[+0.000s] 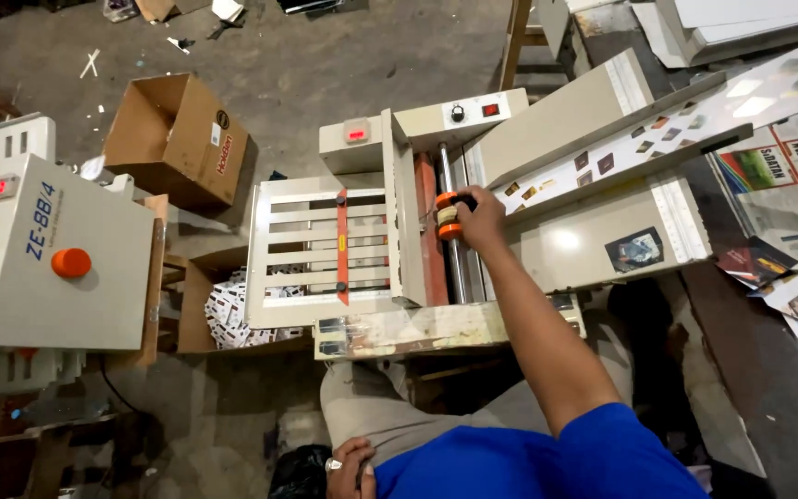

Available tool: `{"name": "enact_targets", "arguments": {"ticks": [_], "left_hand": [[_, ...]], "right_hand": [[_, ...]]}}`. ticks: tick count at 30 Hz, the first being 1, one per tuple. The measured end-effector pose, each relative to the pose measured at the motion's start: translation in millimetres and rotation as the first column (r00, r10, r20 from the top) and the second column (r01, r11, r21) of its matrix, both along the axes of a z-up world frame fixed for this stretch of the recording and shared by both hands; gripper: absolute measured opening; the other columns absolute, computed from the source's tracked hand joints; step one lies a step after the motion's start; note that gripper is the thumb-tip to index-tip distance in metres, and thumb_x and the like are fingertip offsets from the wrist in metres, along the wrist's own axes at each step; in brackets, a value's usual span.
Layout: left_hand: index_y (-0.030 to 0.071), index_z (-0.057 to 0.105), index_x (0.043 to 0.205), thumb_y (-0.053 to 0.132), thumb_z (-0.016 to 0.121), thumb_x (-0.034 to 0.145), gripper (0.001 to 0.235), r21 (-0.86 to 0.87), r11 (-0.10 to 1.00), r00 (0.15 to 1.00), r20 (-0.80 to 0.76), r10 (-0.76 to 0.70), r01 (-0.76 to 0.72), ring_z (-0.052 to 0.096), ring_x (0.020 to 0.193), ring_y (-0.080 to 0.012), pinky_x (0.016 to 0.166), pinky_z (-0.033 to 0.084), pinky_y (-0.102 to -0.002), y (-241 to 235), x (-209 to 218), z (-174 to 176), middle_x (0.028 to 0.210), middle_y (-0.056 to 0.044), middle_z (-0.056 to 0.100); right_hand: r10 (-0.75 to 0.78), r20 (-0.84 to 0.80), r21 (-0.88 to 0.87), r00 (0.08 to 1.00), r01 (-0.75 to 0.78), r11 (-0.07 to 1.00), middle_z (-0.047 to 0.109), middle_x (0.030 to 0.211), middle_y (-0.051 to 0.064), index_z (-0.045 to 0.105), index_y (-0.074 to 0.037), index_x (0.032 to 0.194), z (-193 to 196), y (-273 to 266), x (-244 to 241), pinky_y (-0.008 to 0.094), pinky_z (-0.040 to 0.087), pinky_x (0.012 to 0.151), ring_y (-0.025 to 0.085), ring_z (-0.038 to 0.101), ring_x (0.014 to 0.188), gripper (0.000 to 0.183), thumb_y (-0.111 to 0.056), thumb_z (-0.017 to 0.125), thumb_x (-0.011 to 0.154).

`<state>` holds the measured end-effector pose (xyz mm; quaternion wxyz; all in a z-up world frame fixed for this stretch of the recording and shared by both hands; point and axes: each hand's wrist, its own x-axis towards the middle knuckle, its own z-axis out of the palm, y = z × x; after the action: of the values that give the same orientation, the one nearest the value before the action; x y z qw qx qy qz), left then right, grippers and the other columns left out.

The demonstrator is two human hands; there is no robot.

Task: Operating a paper folding machine to process printed sheets.

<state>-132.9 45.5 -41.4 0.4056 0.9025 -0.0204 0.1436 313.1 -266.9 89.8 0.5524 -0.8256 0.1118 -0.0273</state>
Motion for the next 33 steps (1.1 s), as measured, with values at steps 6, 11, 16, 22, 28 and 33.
{"name": "enact_targets", "arguments": {"ticks": [6, 11, 16, 22, 28, 33], "left_hand": [[0.006, 0.075, 0.105, 0.023, 0.060, 0.085, 0.030, 0.053, 0.992, 0.988, -0.104, -0.110, 0.116, 0.068, 0.108, -0.0314, 0.093, 0.055, -0.044, 12, -1, -10, 0.120, -0.016, 0.066], [0.009, 0.076, 0.096, 0.028, 0.056, 0.087, 0.028, 0.020, 1.000, 0.965, -0.264, -0.003, 0.009, 0.068, 0.103, -0.0291, 0.089, 0.056, -0.043, 10, 2, -6, 0.120, -0.013, 0.066], [0.009, 0.074, 0.094, 0.033, 0.061, 0.086, 0.029, 0.039, 0.991, 0.992, -0.033, -0.124, 0.125, 0.070, 0.094, -0.0282, 0.085, 0.058, -0.040, 25, 16, -32, 0.109, -0.015, 0.069], [0.004, 0.070, 0.108, 0.011, 0.070, 0.077, 0.031, 0.236, 0.971, 0.995, 0.070, -0.067, 0.049, 0.072, 0.094, -0.0343, 0.085, 0.058, -0.041, -30, 101, 99, 0.110, -0.018, 0.073], [0.005, 0.067, 0.112, 0.002, 0.070, 0.078, 0.034, 0.376, 0.925, 0.979, 0.203, -0.017, -0.062, 0.069, 0.098, -0.0315, 0.087, 0.053, -0.041, -62, 231, 154, 0.111, -0.012, 0.071], [0.002, 0.068, 0.114, 0.018, 0.067, 0.087, 0.031, 0.448, 0.893, 0.998, -0.043, 0.054, -0.030, 0.068, 0.075, -0.0401, 0.072, 0.053, -0.050, -53, 272, 102, 0.088, -0.019, 0.073]], "right_hand": [[0.129, 0.527, -0.237, 0.840, -0.001, 0.972, 0.069, 0.106, 0.012, 0.071, -0.002, 0.107, -30, 7, -14, 0.039, 0.053, 0.086, 0.030, 0.065, 0.094, 0.026, 0.004, 0.069, 0.082], [0.121, 0.469, -0.234, 0.875, -0.010, 0.972, 0.069, 0.109, 0.011, 0.071, -0.004, 0.107, -29, 7, -15, 0.038, 0.054, 0.085, 0.029, 0.066, 0.095, 0.024, 0.003, 0.064, 0.084], [0.096, 0.461, -0.244, 0.882, 0.023, 0.969, 0.067, 0.102, 0.012, 0.071, -0.005, 0.104, -26, 9, -13, 0.040, 0.053, 0.081, 0.030, 0.065, 0.090, 0.024, 0.002, 0.065, 0.082], [0.079, 0.486, -0.202, 0.870, 0.025, 0.979, 0.065, 0.099, 0.010, 0.071, -0.006, 0.102, -15, 7, -17, 0.040, 0.053, 0.077, 0.030, 0.065, 0.085, 0.026, 0.006, 0.067, 0.078], [0.046, 0.472, -0.181, 0.880, 0.046, 0.982, 0.065, 0.102, 0.009, 0.073, -0.009, 0.105, -37, 14, -9, 0.039, 0.053, 0.078, 0.029, 0.064, 0.087, 0.028, 0.004, 0.063, 0.081], [-0.004, 0.550, -0.192, 0.835, 0.131, 0.973, 0.069, 0.096, 0.008, 0.073, -0.012, 0.100, -37, 11, -10, 0.039, 0.054, 0.075, 0.029, 0.066, 0.083, 0.028, 0.000, 0.059, 0.078]]}}
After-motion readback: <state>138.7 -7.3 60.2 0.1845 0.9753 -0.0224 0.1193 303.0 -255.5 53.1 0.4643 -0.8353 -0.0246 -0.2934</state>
